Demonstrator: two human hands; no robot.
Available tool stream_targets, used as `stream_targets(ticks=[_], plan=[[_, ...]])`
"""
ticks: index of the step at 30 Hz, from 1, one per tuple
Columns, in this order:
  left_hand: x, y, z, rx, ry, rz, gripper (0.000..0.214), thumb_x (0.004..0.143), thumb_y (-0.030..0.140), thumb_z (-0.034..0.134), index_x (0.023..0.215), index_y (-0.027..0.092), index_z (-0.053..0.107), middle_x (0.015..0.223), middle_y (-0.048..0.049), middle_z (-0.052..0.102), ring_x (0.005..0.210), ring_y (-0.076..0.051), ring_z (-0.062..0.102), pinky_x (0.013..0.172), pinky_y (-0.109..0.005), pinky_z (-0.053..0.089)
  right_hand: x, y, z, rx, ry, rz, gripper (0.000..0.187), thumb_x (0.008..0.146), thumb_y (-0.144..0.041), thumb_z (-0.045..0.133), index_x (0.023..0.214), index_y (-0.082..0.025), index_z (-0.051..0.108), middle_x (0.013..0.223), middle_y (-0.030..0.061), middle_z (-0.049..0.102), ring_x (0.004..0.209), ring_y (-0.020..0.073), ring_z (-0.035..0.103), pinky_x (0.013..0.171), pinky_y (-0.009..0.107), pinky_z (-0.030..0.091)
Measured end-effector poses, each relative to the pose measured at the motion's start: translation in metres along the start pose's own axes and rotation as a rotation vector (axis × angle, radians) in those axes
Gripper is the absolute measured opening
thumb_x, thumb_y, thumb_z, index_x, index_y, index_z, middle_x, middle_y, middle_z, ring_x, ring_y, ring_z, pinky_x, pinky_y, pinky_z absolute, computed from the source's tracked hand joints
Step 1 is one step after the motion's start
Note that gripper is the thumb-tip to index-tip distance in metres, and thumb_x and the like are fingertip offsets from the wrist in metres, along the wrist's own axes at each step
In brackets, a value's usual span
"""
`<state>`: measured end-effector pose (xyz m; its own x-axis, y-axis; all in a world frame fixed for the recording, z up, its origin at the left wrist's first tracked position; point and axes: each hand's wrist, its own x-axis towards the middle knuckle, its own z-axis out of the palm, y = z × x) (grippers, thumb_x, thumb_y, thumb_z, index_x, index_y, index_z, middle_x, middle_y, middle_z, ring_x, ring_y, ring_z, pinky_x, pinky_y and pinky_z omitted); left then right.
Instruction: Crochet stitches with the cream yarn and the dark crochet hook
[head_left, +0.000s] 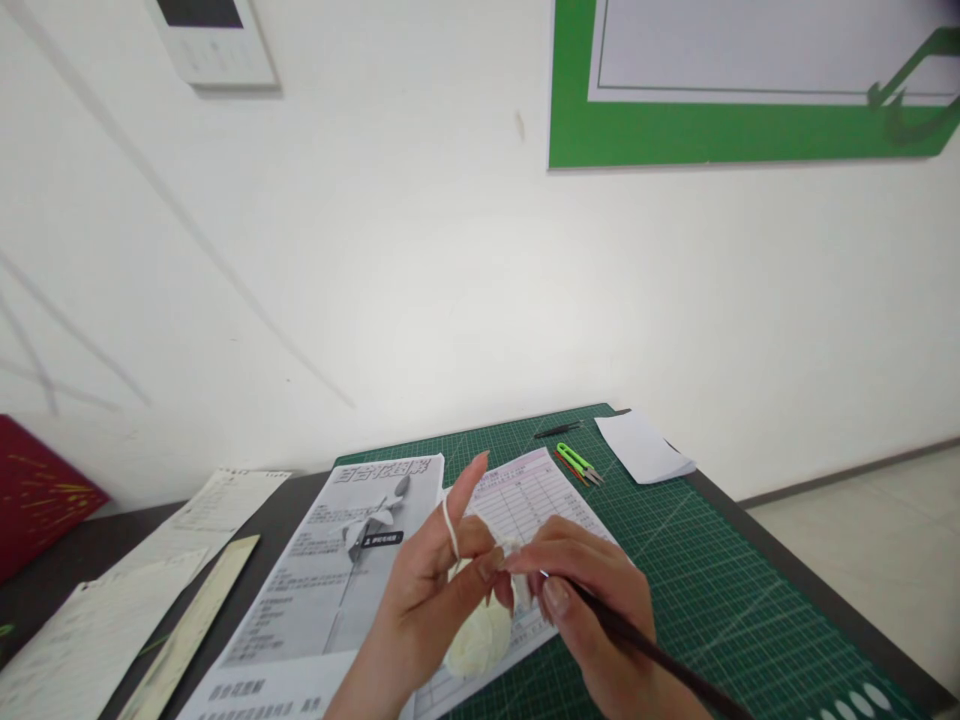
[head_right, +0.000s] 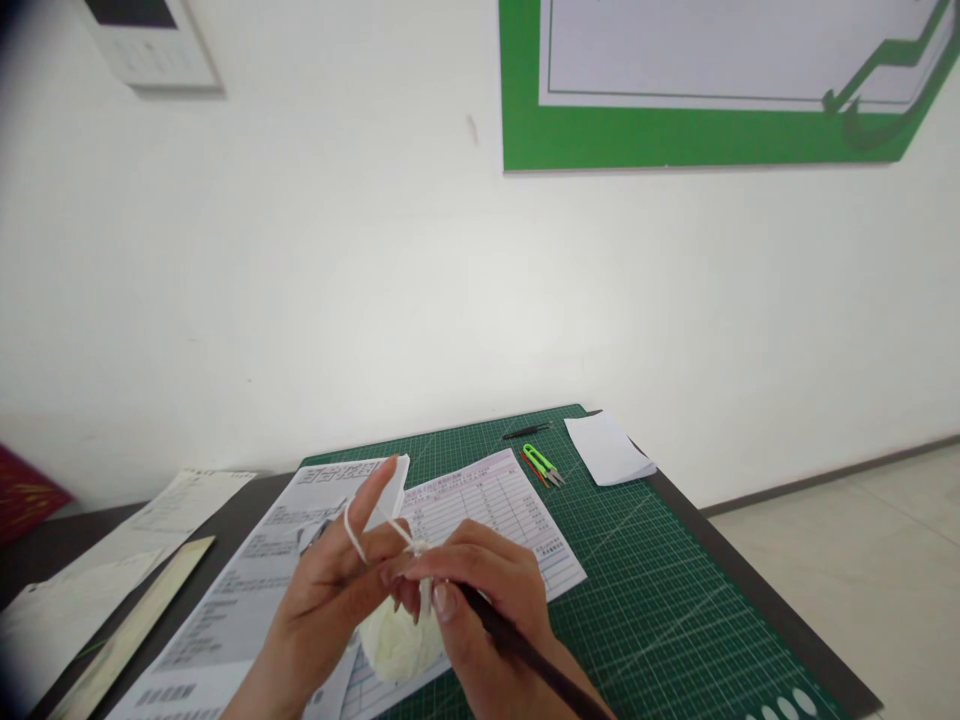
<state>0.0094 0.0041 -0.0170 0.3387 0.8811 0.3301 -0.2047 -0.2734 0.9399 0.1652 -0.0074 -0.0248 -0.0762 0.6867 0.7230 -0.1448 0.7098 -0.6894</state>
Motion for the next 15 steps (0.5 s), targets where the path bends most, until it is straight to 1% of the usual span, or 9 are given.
stream_targets(ticks=[2, 4, 5, 6, 8, 11, 13, 15], plan=[[-0.002, -0.001, 0.003, -0.018, 0.041, 0.012, 0.057, 0.086, 0.024, 0.057, 0.139, 0.031, 0.038, 0.061, 0.0030, 0.059, 0.059, -0.013, 0.053, 0.058, -0.026, 0.040, -0.004, 0.002, 0.003, -0.027, 0.036, -0.008, 0.022, 0.082, -0.011, 0.050, 0.093, -0.020, 0.068, 0.069, 0.0023, 0.064, 0.060, 0.0129, 0.059, 0.054, 0.023, 0.045], [-0.003, -0.002, 0.007, -0.093, 0.082, 0.019, 0.057, 0.086, 0.024, 0.056, 0.139, 0.033, 0.037, 0.061, 0.0038, 0.058, 0.058, -0.012, 0.053, 0.057, -0.025, 0.040, -0.011, 0.006, 0.006, -0.051, 0.095, 0.019, 0.024, 0.080, -0.007, 0.055, 0.094, -0.023, 0.064, 0.068, -0.0002, 0.064, 0.059, 0.0125, 0.060, 0.054, 0.022, 0.047], [-0.004, -0.003, 0.008, -0.130, 0.087, 0.021, 0.057, 0.087, 0.024, 0.056, 0.139, 0.035, 0.036, 0.061, 0.0040, 0.057, 0.058, -0.012, 0.053, 0.057, -0.025, 0.040, -0.014, 0.008, 0.007, -0.019, 0.159, 0.050, 0.023, 0.080, -0.007, 0.056, 0.093, -0.025, 0.061, 0.067, -0.0020, 0.063, 0.057, 0.0119, 0.061, 0.052, 0.022, 0.047], [-0.005, -0.003, 0.009, -0.153, 0.090, 0.023, 0.058, 0.087, 0.024, 0.056, 0.140, 0.035, 0.035, 0.060, 0.0042, 0.055, 0.057, -0.011, 0.053, 0.056, -0.025, 0.040, -0.016, 0.010, 0.008, 0.032, 0.191, 0.087, 0.022, 0.081, -0.007, 0.057, 0.093, -0.026, 0.059, 0.069, -0.0022, 0.064, 0.056, 0.0116, 0.062, 0.052, 0.022, 0.049], [-0.005, -0.003, 0.008, -0.145, 0.100, 0.026, 0.058, 0.086, 0.024, 0.056, 0.140, 0.035, 0.035, 0.061, 0.0045, 0.053, 0.057, -0.011, 0.052, 0.057, -0.025, 0.041, -0.019, 0.012, 0.009, 0.139, 0.200, 0.154, 0.019, 0.081, -0.009, 0.060, 0.090, -0.026, 0.057, 0.071, -0.0023, 0.067, 0.055, 0.0116, 0.064, 0.052, 0.022, 0.051], [-0.005, -0.004, 0.002, 0.019, 0.104, 0.063, 0.057, 0.087, 0.022, 0.056, 0.138, 0.035, 0.038, 0.065, 0.0039, 0.052, 0.059, -0.011, 0.052, 0.059, -0.026, 0.042, -0.018, 0.013, 0.010, 0.258, 0.204, 0.241, 0.013, 0.080, -0.013, 0.065, 0.084, -0.022, 0.058, 0.068, -0.0014, 0.069, 0.054, 0.0111, 0.066, 0.052, 0.021, 0.053], [-0.005, -0.003, -0.003, 0.166, 0.092, 0.134, 0.058, 0.087, 0.020, 0.055, 0.139, 0.037, 0.036, 0.068, 0.0035, 0.053, 0.062, -0.012, 0.052, 0.060, -0.026, 0.042, -0.015, 0.014, 0.011, 0.341, 0.253, 0.304, 0.011, 0.078, -0.017, 0.068, 0.078, -0.020, 0.058, 0.064, -0.0013, 0.070, 0.049, 0.0094, 0.064, 0.048, 0.019, 0.051], [-0.004, -0.003, -0.006, 0.301, 0.120, 0.209, 0.057, 0.088, 0.018, 0.053, 0.138, 0.038, 0.037, 0.070, 0.0034, 0.053, 0.064, -0.012, 0.052, 0.062, -0.026, 0.042, -0.012, 0.016, 0.011, 0.421, 0.278, 0.367, 0.014, 0.077, -0.020, 0.070, 0.073, -0.019, 0.057, 0.060, -0.0014, 0.070, 0.043, 0.0080, 0.060, 0.044, 0.017, 0.048]])
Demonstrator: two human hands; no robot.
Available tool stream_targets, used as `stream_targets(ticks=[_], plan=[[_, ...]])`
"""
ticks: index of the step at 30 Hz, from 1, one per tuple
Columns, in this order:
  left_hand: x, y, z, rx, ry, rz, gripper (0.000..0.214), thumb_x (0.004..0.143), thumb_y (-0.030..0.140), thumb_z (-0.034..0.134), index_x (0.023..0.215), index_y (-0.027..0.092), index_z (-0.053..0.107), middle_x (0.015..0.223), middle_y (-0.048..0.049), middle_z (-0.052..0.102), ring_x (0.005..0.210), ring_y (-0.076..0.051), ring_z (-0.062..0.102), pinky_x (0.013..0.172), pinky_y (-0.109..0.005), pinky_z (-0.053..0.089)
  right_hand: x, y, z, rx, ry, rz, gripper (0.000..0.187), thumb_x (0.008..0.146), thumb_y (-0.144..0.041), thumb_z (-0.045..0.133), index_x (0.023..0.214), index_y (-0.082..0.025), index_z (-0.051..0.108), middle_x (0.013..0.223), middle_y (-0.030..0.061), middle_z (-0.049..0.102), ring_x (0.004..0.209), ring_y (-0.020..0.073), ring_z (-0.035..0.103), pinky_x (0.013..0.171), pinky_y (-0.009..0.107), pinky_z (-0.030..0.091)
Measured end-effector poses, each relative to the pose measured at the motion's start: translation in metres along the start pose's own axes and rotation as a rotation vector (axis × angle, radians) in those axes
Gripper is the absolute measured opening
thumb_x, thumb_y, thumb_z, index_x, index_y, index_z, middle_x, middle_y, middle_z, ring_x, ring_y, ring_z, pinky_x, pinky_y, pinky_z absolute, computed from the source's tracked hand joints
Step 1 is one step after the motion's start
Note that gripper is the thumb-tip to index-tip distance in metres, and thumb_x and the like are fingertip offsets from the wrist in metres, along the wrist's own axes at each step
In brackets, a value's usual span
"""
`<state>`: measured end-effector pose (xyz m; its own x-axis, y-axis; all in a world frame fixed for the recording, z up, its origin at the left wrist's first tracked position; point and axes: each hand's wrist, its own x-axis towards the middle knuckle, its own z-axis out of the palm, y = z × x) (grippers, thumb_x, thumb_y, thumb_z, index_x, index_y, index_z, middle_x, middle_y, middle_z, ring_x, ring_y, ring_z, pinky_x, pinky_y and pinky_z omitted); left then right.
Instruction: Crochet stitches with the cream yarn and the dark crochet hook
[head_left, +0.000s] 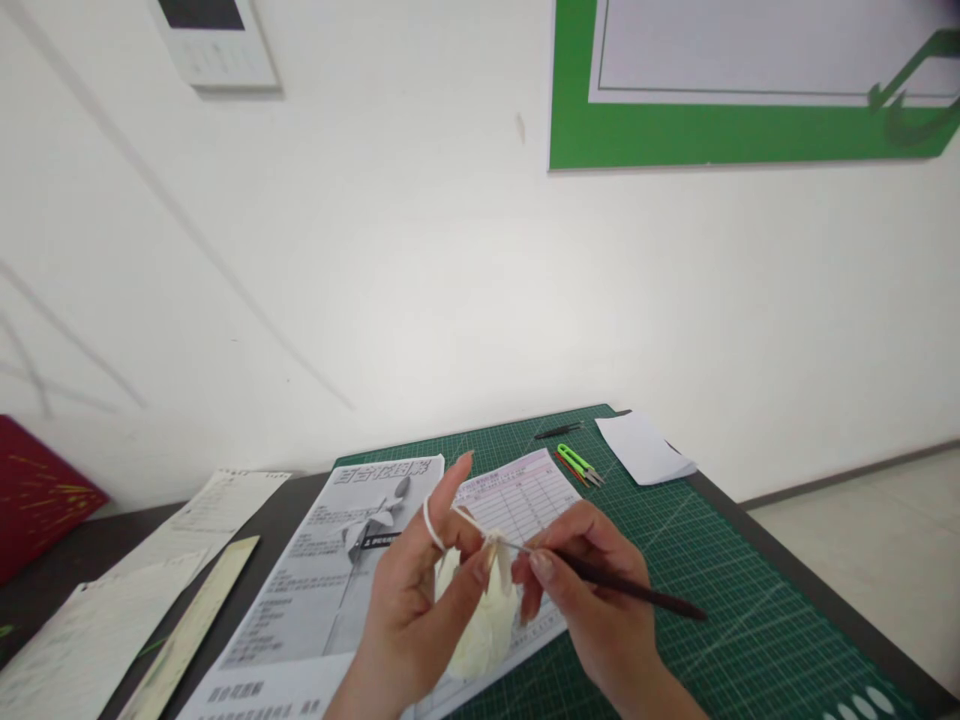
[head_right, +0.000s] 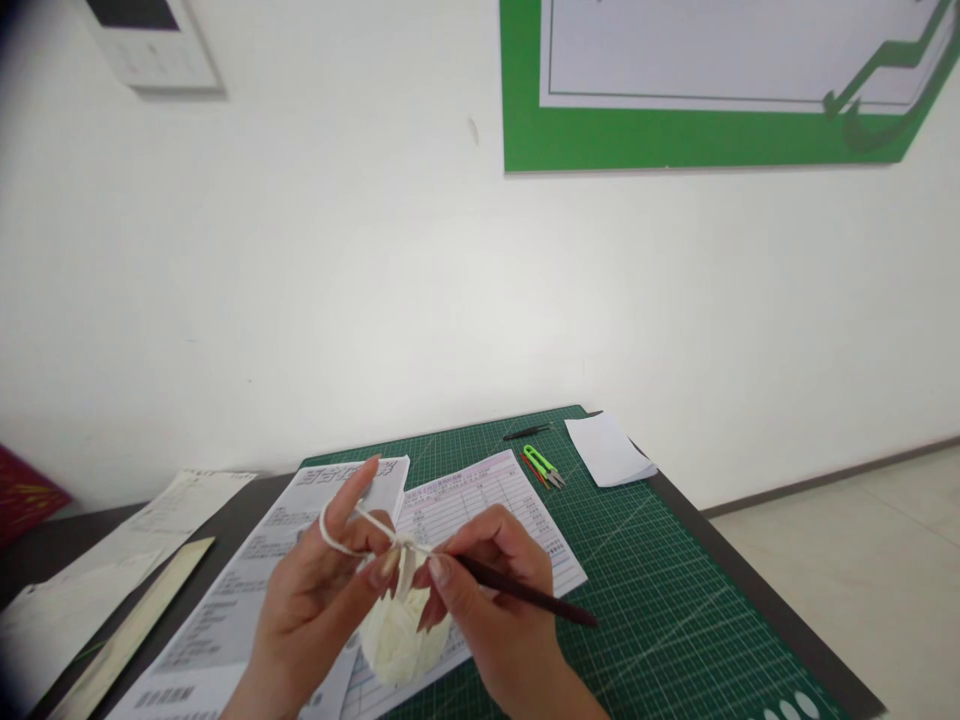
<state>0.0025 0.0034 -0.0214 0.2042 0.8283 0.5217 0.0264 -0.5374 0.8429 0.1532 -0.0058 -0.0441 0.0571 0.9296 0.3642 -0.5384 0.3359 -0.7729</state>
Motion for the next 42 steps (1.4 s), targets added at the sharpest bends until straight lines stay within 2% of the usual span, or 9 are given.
stream_targets(ticks=[3, 6, 15, 21, 26, 28, 32, 37, 42], plan=[[0.001, 0.000, -0.003, 0.168, -0.002, 0.071, 0.056, 0.087, 0.013, 0.053, 0.135, 0.039, 0.041, 0.071, 0.0037, 0.056, 0.066, -0.011, 0.053, 0.065, -0.025, 0.042, 0.006, 0.002, 0.000, 0.061, 0.002, 0.076, 0.018, 0.075, -0.022, 0.072, 0.069, -0.018, 0.056, 0.055, -0.0022, 0.068, 0.037, 0.0060, 0.055, 0.038, 0.015, 0.043], [0.003, -0.001, -0.002, 0.139, -0.013, 0.067, 0.058, 0.088, 0.012, 0.051, 0.136, 0.040, 0.038, 0.070, 0.0045, 0.058, 0.065, -0.011, 0.054, 0.065, -0.025, 0.043, 0.011, 0.003, -0.001, 0.071, 0.004, 0.132, 0.017, 0.074, -0.023, 0.074, 0.068, -0.017, 0.059, 0.048, -0.0054, 0.061, 0.035, 0.0030, 0.047, 0.035, 0.012, 0.035], [0.007, 0.002, 0.024, -0.270, 0.037, -0.232, 0.061, 0.087, 0.019, 0.055, 0.142, 0.028, 0.031, 0.061, 0.0051, 0.057, 0.055, -0.010, 0.056, 0.054, -0.023, 0.042, 0.012, 0.012, -0.001, 0.064, -0.012, 0.152, 0.017, 0.085, -0.034, 0.061, 0.089, -0.018, 0.068, 0.057, -0.0038, 0.055, 0.046, 0.0075, 0.047, 0.039, 0.017, 0.043], [0.010, 0.004, 0.029, -0.323, 0.022, -0.336, 0.077, 0.084, 0.024, 0.058, 0.147, 0.026, 0.014, 0.058, 0.0068, 0.052, 0.049, -0.011, 0.052, 0.049, -0.024, 0.042, 0.016, 0.010, 0.001, 0.019, -0.028, 0.194, 0.013, 0.076, -0.029, 0.070, 0.076, -0.016, 0.068, 0.055, -0.0047, 0.055, 0.044, 0.0065, 0.049, 0.037, 0.016, 0.046], [0.019, -0.003, 0.006, -0.309, -0.098, -0.435, 0.071, 0.078, 0.033, 0.066, 0.140, 0.018, 0.036, 0.057, 0.0022, 0.059, 0.046, -0.009, 0.046, 0.044, -0.022, 0.032, 0.020, 0.004, -0.002, 0.173, -0.008, 0.298, 0.012, 0.066, -0.023, 0.079, 0.071, -0.015, 0.072, 0.052, -0.0034, 0.059, 0.044, 0.0064, 0.051, 0.040, 0.016, 0.051], [0.022, -0.002, -0.006, -0.312, 0.049, -0.485, 0.054, 0.081, 0.042, 0.060, 0.127, 0.014, 0.054, 0.054, 0.0003, 0.060, 0.042, -0.008, 0.038, 0.040, -0.022, 0.024, 0.022, 0.000, -0.005, 0.224, -0.010, 0.317, 0.013, 0.064, -0.024, 0.080, 0.070, -0.016, 0.073, 0.052, -0.0044, 0.058, 0.042, 0.0048, 0.047, 0.039, 0.015, 0.051], [0.025, -0.002, -0.022, -0.321, 0.094, -0.504, 0.042, 0.083, 0.048, 0.054, 0.098, 0.012, 0.068, 0.038, 0.0040, 0.047, 0.036, -0.007, 0.026, 0.039, -0.024, 0.013, 0.024, -0.007, -0.011, 0.276, -0.107, 0.389, 0.015, 0.061, -0.027, 0.082, 0.066, -0.016, 0.074, 0.046, -0.0058, 0.051, 0.036, 0.0035, 0.041, 0.033, 0.014, 0.047], [0.027, -0.004, -0.042, -0.305, 0.126, -0.522, 0.036, 0.073, 0.045, 0.066, 0.055, 0.013, 0.063, 0.031, 0.0080, 0.030, 0.036, -0.006, 0.019, 0.041, -0.023, 0.018, 0.026, -0.016, -0.015, 0.321, -0.231, 0.460, 0.017, 0.059, -0.031, 0.084, 0.063, -0.018, 0.073, 0.052, -0.0051, 0.052, 0.033, 0.0004, 0.035, 0.030, 0.011, 0.042], [0.030, -0.003, -0.069, -0.253, 0.288, -0.501, 0.028, 0.069, 0.029, 0.073, 0.050, 0.012, 0.060, 0.040, 0.0016, 0.049, 0.040, -0.007, 0.038, 0.040, -0.020, 0.029, 0.036, -0.040, -0.024, 0.316, -0.284, 0.438, 0.014, 0.061, -0.028, 0.082, 0.066, -0.019, 0.073, 0.057, -0.0046, 0.054, 0.034, -0.0005, 0.034, 0.030, 0.010, 0.041]])
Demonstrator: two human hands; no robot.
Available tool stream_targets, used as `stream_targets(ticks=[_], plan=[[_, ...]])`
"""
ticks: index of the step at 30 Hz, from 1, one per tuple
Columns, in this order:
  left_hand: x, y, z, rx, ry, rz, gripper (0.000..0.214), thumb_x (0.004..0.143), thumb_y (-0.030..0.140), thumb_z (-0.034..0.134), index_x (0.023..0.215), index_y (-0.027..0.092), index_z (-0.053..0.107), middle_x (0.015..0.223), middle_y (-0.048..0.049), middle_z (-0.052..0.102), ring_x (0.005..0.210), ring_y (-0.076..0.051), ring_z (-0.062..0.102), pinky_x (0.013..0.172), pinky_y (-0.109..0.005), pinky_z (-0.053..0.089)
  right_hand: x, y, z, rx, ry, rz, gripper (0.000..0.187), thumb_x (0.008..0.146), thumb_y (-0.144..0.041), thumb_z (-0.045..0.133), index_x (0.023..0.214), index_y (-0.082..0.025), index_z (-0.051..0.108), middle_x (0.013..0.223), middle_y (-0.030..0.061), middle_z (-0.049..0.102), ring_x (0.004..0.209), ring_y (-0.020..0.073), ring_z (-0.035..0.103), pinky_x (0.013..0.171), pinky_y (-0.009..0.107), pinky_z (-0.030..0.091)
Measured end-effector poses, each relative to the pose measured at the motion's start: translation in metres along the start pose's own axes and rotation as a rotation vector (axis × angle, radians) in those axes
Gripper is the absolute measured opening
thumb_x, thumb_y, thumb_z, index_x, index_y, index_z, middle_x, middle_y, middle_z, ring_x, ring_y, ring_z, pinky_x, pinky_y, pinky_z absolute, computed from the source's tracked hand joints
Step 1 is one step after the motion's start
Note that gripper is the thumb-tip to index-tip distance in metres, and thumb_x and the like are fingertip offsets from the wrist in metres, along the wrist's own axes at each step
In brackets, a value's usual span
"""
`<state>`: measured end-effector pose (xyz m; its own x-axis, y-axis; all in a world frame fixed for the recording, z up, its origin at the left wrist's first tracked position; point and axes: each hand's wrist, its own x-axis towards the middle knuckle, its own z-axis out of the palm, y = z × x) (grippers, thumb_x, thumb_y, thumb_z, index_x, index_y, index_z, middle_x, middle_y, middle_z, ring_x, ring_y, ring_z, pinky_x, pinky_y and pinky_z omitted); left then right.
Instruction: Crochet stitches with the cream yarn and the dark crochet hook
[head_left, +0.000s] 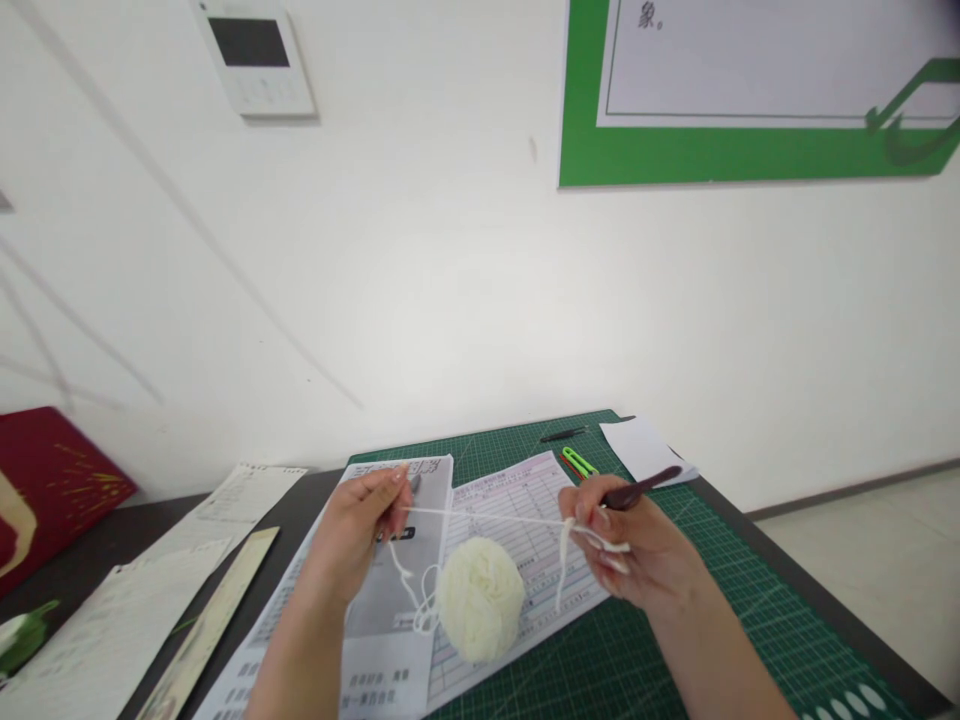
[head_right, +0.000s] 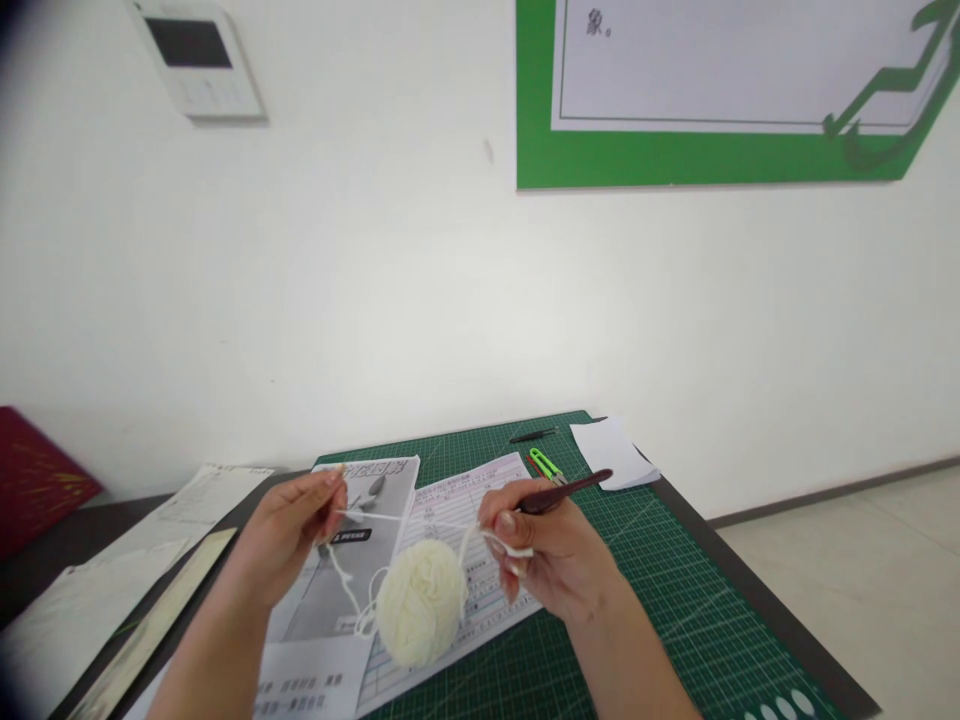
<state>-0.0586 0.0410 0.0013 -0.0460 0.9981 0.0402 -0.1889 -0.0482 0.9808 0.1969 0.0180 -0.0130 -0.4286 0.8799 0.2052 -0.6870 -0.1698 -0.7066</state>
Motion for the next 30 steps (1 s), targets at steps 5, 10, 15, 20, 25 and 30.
stream_targets(ticks=[5, 10, 15, 20, 25, 30], plan=[[0.010, 0.002, -0.022, -0.124, 0.207, 0.023, 0.004, 0.067, 0.021, 0.066, 0.068, 0.018, 0.065, 0.067, -0.0012, 0.068, 0.065, -0.016, 0.062, 0.055, -0.024, 0.049, 0.003, -0.033, 0.004, -0.080, -0.008, -0.029, 0.010, 0.064, -0.026, 0.081, 0.067, -0.020, 0.073, 0.061, -0.0035, 0.057, 0.037, 0.0025, 0.043, 0.031, 0.012, 0.044], [0.011, -0.006, -0.015, -0.119, 0.156, -0.089, 0.008, 0.066, 0.017, 0.073, 0.068, 0.012, 0.066, 0.057, -0.0012, 0.064, 0.050, -0.011, 0.054, 0.041, -0.018, 0.037, 0.016, -0.024, 0.008, -0.137, -0.093, 0.110, 0.015, 0.062, -0.026, 0.082, 0.067, -0.014, 0.074, 0.051, -0.0050, 0.054, 0.034, 0.0018, 0.042, 0.033, 0.014, 0.049], [-0.013, -0.010, 0.042, -0.335, -0.157, -0.113, 0.027, 0.080, 0.035, 0.060, 0.091, 0.012, 0.069, 0.090, -0.0100, 0.065, 0.084, -0.021, 0.059, 0.065, -0.028, 0.049, 0.021, 0.003, 0.010, -0.116, -0.120, 0.164, 0.019, 0.061, -0.029, 0.083, 0.066, -0.013, 0.074, 0.046, -0.0048, 0.054, 0.033, 0.0034, 0.045, 0.032, 0.015, 0.050], [-0.035, -0.019, 0.081, -0.643, -0.381, -0.234, 0.040, 0.086, 0.046, 0.042, 0.090, 0.014, 0.066, 0.079, -0.0069, 0.058, 0.068, -0.017, 0.056, 0.049, -0.025, 0.048, 0.022, 0.012, 0.008, -0.084, -0.106, 0.145, 0.019, 0.062, -0.028, 0.082, 0.069, -0.012, 0.074, 0.047, -0.0028, 0.057, 0.037, 0.0067, 0.053, 0.033, 0.015, 0.052], [-0.034, -0.025, 0.071, -0.918, -0.449, -0.285, 0.037, 0.084, 0.048, 0.046, 0.093, 0.017, 0.065, 0.082, -0.0072, 0.059, 0.064, -0.015, 0.058, 0.034, -0.017, 0.043, 0.023, 0.014, 0.006, -0.045, -0.110, 0.120, 0.016, 0.064, -0.027, 0.082, 0.068, -0.014, 0.074, 0.045, -0.0059, 0.054, 0.034, 0.0029, 0.046, 0.035, 0.014, 0.051], [-0.031, -0.015, 0.054, -1.163, -0.430, -0.138, 0.019, 0.077, 0.040, 0.057, 0.082, 0.023, 0.063, 0.071, 0.0007, 0.059, 0.058, -0.006, 0.056, 0.032, -0.004, 0.036, 0.021, 0.019, 0.006, -0.018, -0.176, 0.149, 0.021, 0.059, -0.031, 0.084, 0.063, -0.014, 0.073, 0.050, -0.0048, 0.056, 0.031, 0.0020, 0.042, 0.028, 0.012, 0.044]])
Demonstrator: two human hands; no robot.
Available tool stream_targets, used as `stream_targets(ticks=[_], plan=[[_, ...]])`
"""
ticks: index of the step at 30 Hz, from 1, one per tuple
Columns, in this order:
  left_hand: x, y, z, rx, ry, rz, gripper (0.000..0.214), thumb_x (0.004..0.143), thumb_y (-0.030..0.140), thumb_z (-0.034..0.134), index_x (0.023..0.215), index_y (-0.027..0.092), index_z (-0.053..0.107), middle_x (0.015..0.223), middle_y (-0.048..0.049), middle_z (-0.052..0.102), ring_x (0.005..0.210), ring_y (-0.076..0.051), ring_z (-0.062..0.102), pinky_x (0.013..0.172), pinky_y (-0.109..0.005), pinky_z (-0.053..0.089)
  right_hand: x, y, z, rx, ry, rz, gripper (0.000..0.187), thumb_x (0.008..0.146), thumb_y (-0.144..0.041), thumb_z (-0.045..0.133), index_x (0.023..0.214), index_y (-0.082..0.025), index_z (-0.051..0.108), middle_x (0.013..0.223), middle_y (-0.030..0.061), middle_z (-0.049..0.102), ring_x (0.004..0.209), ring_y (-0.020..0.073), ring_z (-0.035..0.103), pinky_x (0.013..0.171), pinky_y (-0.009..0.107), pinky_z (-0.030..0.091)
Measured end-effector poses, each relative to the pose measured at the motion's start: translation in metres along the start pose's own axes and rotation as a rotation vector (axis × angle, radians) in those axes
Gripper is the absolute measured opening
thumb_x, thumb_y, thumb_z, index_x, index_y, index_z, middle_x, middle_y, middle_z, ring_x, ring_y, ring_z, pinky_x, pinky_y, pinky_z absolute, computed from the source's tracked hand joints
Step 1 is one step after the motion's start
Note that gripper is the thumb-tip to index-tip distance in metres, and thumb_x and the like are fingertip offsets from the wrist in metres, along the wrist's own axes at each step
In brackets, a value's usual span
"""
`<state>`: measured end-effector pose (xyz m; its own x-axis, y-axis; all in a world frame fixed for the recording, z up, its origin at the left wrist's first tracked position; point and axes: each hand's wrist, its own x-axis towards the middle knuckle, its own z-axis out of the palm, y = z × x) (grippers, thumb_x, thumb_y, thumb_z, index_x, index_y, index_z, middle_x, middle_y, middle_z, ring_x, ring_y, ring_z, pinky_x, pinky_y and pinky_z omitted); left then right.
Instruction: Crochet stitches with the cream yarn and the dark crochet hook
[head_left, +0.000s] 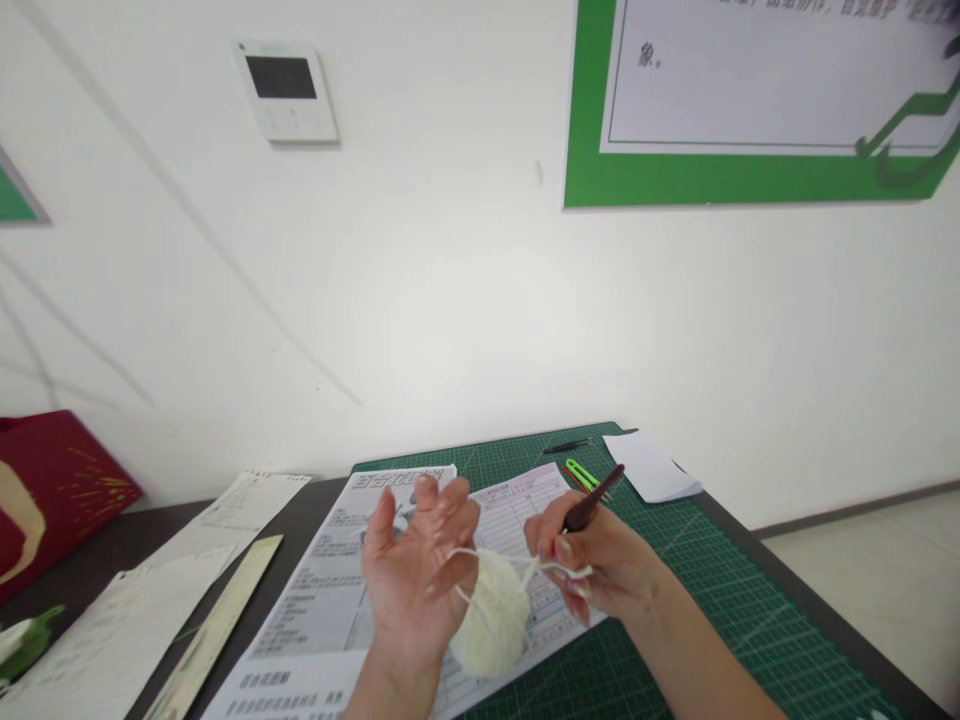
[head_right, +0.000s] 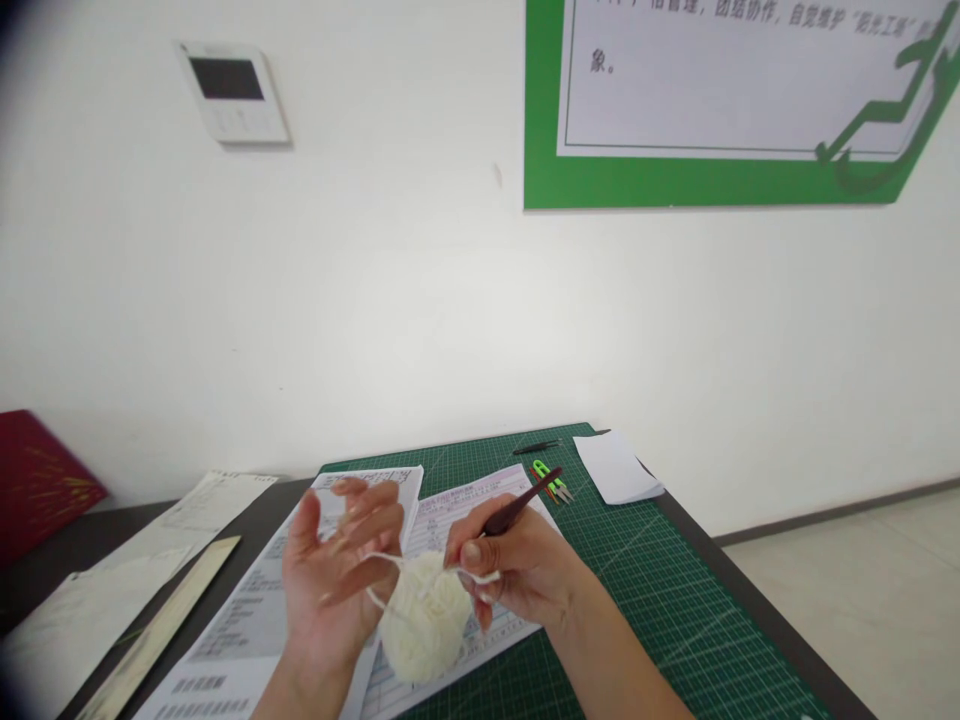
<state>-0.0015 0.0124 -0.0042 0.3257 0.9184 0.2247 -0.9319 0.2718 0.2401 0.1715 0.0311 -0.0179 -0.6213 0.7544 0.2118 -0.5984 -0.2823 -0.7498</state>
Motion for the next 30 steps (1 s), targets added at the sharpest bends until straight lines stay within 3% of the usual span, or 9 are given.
stream_targets(ticks=[3, 6, 10, 12, 14, 18, 23, 26, 30], plan=[[0.000, 0.006, 0.003, -0.015, 0.009, 0.059, 0.015, 0.076, 0.037, 0.057, 0.081, 0.025, 0.065, 0.080, 0.0007, 0.066, 0.076, -0.009, 0.063, 0.066, -0.016, 0.055, 0.000, 0.004, 0.000, 0.000, -0.030, 0.026, 0.019, 0.060, -0.030, 0.083, 0.064, -0.014, 0.074, 0.051, -0.0036, 0.058, 0.032, 0.0023, 0.044, 0.028, 0.012, 0.043], [0.001, 0.001, 0.005, 0.197, 0.059, 0.184, 0.023, 0.079, 0.040, 0.053, 0.089, 0.028, 0.071, 0.101, -0.0014, 0.071, 0.108, -0.021, 0.058, 0.098, -0.040, 0.044, -0.001, 0.007, 0.000, -0.014, -0.059, 0.054, 0.020, 0.059, -0.030, 0.084, 0.065, -0.013, 0.075, 0.051, -0.0024, 0.059, 0.032, 0.0025, 0.046, 0.029, 0.011, 0.041], [0.000, -0.007, 0.008, 1.125, 0.005, 0.441, 0.031, 0.084, 0.039, 0.050, 0.106, 0.028, 0.068, 0.121, -0.0054, 0.063, 0.123, -0.028, 0.044, 0.109, -0.048, 0.020, -0.004, 0.007, -0.001, -0.046, -0.109, 0.098, 0.022, 0.058, -0.028, 0.084, 0.067, -0.011, 0.076, 0.052, 0.0000, 0.062, 0.033, 0.0046, 0.051, 0.029, 0.012, 0.041], [0.000, -0.004, 0.006, 1.328, -0.008, 0.385, 0.022, 0.078, 0.028, 0.064, 0.097, 0.022, 0.073, 0.113, -0.0084, 0.065, 0.117, -0.028, 0.044, 0.111, -0.044, 0.003, -0.005, 0.006, -0.003, -0.055, -0.126, 0.104, 0.022, 0.057, -0.029, 0.085, 0.066, -0.010, 0.076, 0.051, 0.0002, 0.062, 0.033, 0.0045, 0.051, 0.030, 0.012, 0.041], [0.001, 0.002, 0.003, 1.497, -0.075, 0.113, 0.016, 0.080, 0.032, 0.061, 0.076, 0.022, 0.073, 0.085, -0.0050, 0.065, 0.093, -0.023, 0.051, 0.109, -0.042, 0.005, -0.004, 0.006, -0.007, -0.051, -0.128, 0.093, 0.022, 0.056, -0.029, 0.085, 0.064, -0.011, 0.076, 0.050, -0.0003, 0.062, 0.031, 0.0035, 0.049, 0.029, 0.011, 0.041], [0.004, 0.013, -0.005, 1.343, -0.155, -0.120, 0.054, 0.082, 0.055, 0.050, 0.040, 0.020, 0.048, 0.044, 0.0016, 0.039, 0.049, -0.014, 0.036, 0.070, -0.035, 0.039, -0.001, 0.008, -0.015, -0.029, -0.124, 0.081, 0.021, 0.055, -0.028, 0.086, 0.064, -0.011, 0.076, 0.052, 0.0008, 0.064, 0.029, 0.0038, 0.049, 0.026, 0.012, 0.040], [0.000, 0.004, -0.005, 0.940, -0.168, -0.145, 0.068, 0.068, 0.069, 0.050, 0.029, 0.019, 0.027, 0.050, 0.0012, 0.027, 0.050, -0.013, 0.032, 0.046, -0.028, 0.028, -0.001, 0.009, -0.012, -0.031, -0.112, 0.081, 0.023, 0.052, -0.028, 0.087, 0.063, -0.011, 0.076, 0.053, 0.0024, 0.065, 0.032, 0.0049, 0.052, 0.027, 0.011, 0.041], [-0.003, -0.008, -0.004, 0.815, -0.107, -0.151, 0.038, 0.067, 0.058, 0.062, 0.065, 0.021, 0.070, 0.064, 0.0020, 0.032, 0.055, -0.011, 0.031, 0.047, -0.024, 0.024, -0.001, 0.007, -0.008, -0.050, -0.083, 0.061, 0.024, 0.051, -0.030, 0.087, 0.062, -0.011, 0.076, 0.048, 0.0008, 0.063, 0.032, 0.0055, 0.052, 0.028, 0.012, 0.042], [-0.002, -0.014, -0.006, 1.016, -0.038, -0.121, 0.055, 0.073, 0.036, 0.070, 0.126, 0.030, 0.056, 0.073, 0.0013, 0.042, 0.061, -0.010, 0.038, 0.055, -0.025, 0.031, 0.001, 0.005, -0.009, -0.076, 0.022, -0.027, 0.020, 0.054, -0.029, 0.086, 0.062, -0.014, 0.075, 0.049, -0.0017, 0.063, 0.033, 0.0045, 0.052, 0.033, 0.014, 0.049]])
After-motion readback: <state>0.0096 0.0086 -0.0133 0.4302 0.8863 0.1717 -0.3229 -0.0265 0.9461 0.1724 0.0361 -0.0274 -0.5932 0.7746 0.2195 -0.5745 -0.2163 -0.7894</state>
